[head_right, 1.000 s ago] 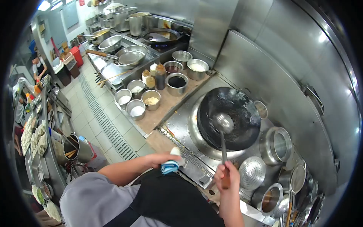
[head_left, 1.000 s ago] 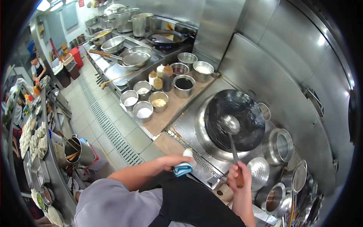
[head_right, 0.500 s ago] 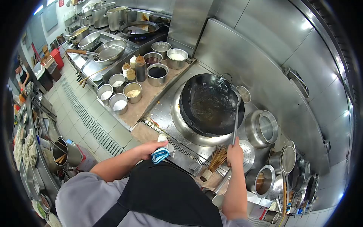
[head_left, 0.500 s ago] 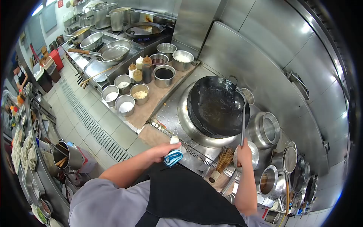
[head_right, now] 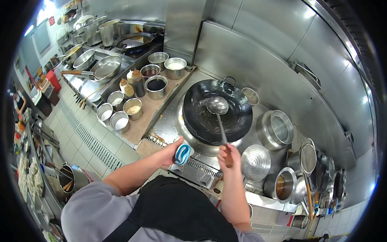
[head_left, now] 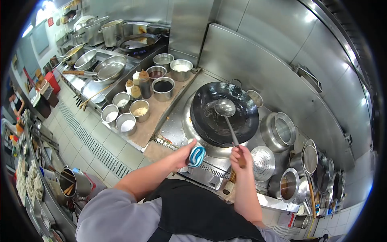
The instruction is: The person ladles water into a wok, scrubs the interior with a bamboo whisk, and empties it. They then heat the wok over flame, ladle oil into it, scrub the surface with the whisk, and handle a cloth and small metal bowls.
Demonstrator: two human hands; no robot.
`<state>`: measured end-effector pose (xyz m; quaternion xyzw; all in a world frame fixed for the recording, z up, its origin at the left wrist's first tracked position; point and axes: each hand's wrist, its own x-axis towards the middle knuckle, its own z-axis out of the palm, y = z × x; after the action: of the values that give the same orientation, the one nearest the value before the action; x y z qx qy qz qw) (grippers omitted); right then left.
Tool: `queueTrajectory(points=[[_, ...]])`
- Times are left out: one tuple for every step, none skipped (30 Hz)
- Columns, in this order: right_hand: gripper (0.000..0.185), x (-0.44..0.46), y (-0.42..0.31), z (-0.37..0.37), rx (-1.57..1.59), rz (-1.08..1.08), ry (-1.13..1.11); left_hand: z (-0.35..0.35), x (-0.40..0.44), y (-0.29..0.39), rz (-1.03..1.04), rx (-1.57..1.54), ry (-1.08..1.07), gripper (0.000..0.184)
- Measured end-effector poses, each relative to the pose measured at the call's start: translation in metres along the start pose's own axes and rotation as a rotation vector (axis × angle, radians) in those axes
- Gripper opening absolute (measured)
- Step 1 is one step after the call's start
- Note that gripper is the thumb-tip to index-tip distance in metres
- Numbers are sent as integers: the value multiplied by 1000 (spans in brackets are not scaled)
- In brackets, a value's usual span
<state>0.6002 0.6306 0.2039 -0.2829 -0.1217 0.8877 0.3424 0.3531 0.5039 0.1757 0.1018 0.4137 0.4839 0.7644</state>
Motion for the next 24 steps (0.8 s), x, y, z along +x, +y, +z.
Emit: queueTrajectory(points=[[13, 2, 12, 17, -53, -53, 80, 3, 14, 3, 2, 46, 29, 63], [14, -2, 24, 37, -107, -103, 160, 6, 27, 5, 5, 87, 54, 62], [14, -10, 35, 53, -156, -111, 236, 10, 38, 7, 4, 124, 78, 62], [14, -20, 42, 68, -208, -117, 314, 13, 49, 11, 6, 130, 90, 61], [13, -30, 46, 74, -230, -85, 338, 17, 57, 14, 5, 138, 99, 61], [13, -38, 45, 72, -234, -88, 343, 21, 64, 16, -1, 141, 104, 60], [11, -47, 42, 68, -273, -52, 293, 24, 70, 16, -6, 138, 107, 60], [10, -53, 39, 62, -312, -15, 241, 28, 76, 15, -6, 105, 101, 58], [10, -56, 34, 54, -275, 21, 233, 32, 82, 14, -7, 102, 98, 58], [10, -59, 30, 54, -274, 18, 235, 36, 90, 14, -26, 88, 112, 54], [14, -64, 26, 56, -455, -14, 206, 39, 97, 12, -48, 80, 126, 51], [19, -68, 23, 56, -634, -48, 180, 41, 104, 10, -55, 89, 121, 51], [31, -70, 20, 53, -737, -64, 163, 41, 114, 6, -37, 45, 160, 44], [31, -70, 17, 44, -733, -69, 169, 41, 125, 2, -16, -1, 200, 37], [36, -67, 16, 30, -915, -143, 182, 39, 133, -5, 48, -34, 244, 23], [42, -65, 14, 23, -1099, -217, 191, 43, 128, -6, 48, -33, 242, 23], [58, -75, 12, 34, -1199, -271, 268, 52, 115, -4, 84, -62, 294, 24], [58, -75, 6, 32, -1201, -278, 265, 58, 102, -1, 98, -66, 301, 24], [62, -80, -3, 23, -1324, -345, 355, 64, 89, 2, 113, -70, 307, 25], [67, -83, -11, 13, -1443, -407, 449, 70, 77, 5, 127, -73, 313, 25], [71, -85, -22, 3, -1471, -425, 465, 72, 69, 6, 132, -92, 325, 27], [71, -95, -30, 19, -1489, -373, 492, 70, 68, 7, 132, -92, 324, 28], [71, -96, -37, 12, -1521, -400, 496, 69, 67, 7, 132, -92, 323, 29], [70, -96, -44, 4, -1555, -429, 498, 67, 66, 8, 132, -92, 322, 30]])
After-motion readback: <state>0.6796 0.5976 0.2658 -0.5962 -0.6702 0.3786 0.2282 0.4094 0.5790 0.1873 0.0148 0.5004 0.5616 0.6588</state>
